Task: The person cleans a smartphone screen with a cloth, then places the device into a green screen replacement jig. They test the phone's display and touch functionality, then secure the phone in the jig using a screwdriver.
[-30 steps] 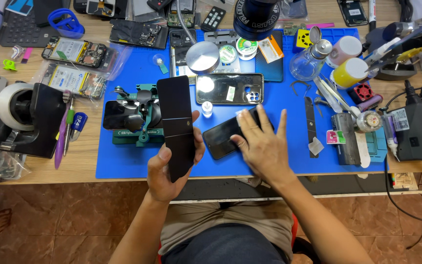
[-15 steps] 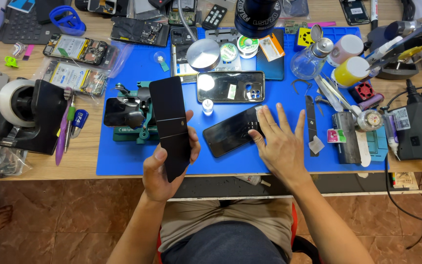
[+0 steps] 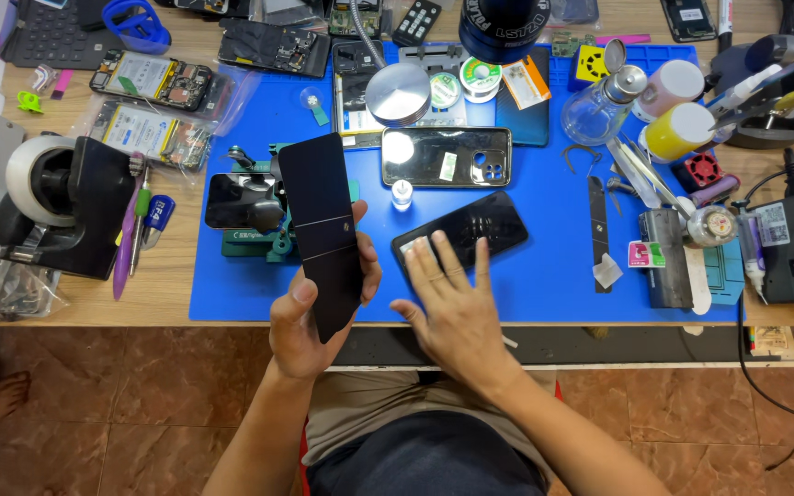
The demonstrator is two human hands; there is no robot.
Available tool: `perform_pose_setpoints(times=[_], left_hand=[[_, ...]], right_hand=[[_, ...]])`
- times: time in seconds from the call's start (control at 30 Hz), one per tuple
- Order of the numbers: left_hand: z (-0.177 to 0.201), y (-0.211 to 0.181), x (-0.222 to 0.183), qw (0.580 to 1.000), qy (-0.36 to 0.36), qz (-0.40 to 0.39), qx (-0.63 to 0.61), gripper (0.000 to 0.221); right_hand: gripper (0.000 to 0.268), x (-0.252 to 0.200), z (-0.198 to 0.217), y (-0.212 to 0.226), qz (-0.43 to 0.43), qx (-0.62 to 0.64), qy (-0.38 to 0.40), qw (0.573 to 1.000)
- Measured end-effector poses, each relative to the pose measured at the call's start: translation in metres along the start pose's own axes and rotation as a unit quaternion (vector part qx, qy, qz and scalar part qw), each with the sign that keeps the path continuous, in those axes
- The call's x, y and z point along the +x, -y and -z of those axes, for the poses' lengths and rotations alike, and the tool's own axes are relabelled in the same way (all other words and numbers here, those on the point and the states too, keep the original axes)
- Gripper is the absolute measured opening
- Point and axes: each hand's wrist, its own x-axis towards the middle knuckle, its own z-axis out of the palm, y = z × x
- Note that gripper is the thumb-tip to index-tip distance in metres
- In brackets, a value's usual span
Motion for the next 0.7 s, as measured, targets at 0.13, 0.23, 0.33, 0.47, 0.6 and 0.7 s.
perform_pose_setpoints(times=[0.13, 0.23, 0.33, 0.47, 0.6, 0.7], left_hand=[[0.001, -0.002, -0.002, 1.000, -0.001, -0.009, 0.000, 0.098], [0.003, -0.002, -0.002, 1.000, 0.002, -0.001, -0.012, 0.098], [0.003, -0.003, -0.002, 1.000, 0.003, -0.004, -0.010, 0.097], [0.002, -0.005, -0.002, 1.000, 0.000, -0.003, -0.002, 0.097], [0.003, -0.002, -0.001, 1.000, 0.004, -0.004, -0.010, 0.098], [0.002, -0.001, -0.002, 1.000, 0.001, -0.001, -0.004, 0.100]], right_hand=[[0.063, -0.003, 0.004, 0.006, 0.009, 0.012, 0.006, 1.000], [0.060, -0.006, 0.006, -0.013, 0.011, -0.018, 0.014, 1.000], [0.057, -0.011, 0.011, -0.053, -0.003, -0.087, 0.005, 0.996], [0.064, -0.013, 0.014, -0.072, -0.057, -0.153, 0.017, 0.986], [0.057, -0.005, 0.009, -0.016, 0.015, -0.065, -0.002, 0.998], [0.055, -0.009, 0.003, 0.011, 0.030, 0.006, 0.007, 1.000]])
